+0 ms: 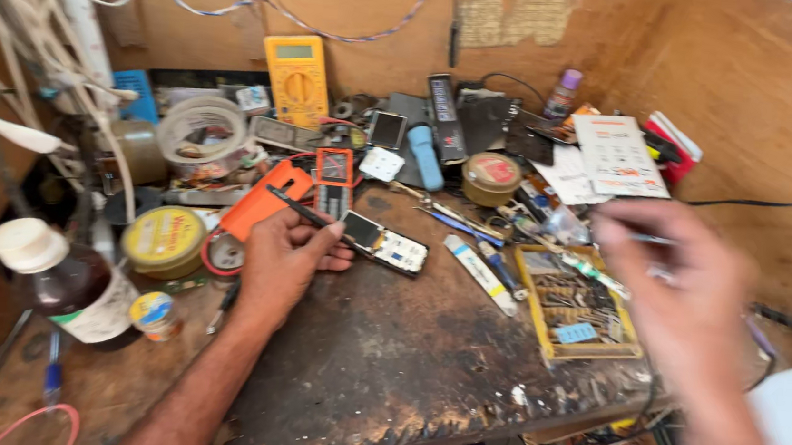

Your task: The person repairs a mobile phone at a cluttered workbench. They use a screwdriver to work on the opened phone, manipulate its internal board and battery with their hands, reassemble the phone casing, and finally use a multimeter with probes on the device.

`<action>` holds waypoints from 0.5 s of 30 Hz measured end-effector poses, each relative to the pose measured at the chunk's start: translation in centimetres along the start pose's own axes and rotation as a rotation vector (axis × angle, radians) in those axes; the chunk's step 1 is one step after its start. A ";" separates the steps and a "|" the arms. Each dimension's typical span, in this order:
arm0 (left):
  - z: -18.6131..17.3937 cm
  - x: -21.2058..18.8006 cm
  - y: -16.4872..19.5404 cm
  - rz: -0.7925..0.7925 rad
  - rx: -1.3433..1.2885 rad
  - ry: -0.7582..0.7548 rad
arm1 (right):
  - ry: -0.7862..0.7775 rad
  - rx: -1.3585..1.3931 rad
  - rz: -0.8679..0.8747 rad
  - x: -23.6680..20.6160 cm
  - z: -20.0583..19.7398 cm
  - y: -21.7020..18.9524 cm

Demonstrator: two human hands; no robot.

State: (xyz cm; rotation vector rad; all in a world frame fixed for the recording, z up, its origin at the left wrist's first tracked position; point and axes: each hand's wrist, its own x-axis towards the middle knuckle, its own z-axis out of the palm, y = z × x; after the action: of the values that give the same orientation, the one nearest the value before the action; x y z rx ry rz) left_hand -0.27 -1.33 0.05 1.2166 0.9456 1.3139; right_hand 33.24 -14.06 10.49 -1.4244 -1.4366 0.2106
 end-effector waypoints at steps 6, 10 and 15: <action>-0.1 0.2 -0.1 0.004 -0.007 0.004 | -0.231 -0.815 -0.007 -0.1 -11.0 7.7; -0.2 0.4 -0.6 0.033 -0.051 -0.009 | -0.399 -0.950 0.072 0.8 -10.1 13.9; -0.1 0.7 -1.0 0.052 -0.042 0.001 | -0.426 -0.955 0.090 1.8 -8.6 17.3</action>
State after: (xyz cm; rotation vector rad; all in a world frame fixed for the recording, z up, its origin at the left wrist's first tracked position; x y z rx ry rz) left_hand -0.15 -0.51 -0.83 1.2148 0.8884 1.3689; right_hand 50.84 -12.28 2.49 -2.3134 -1.9444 -0.1636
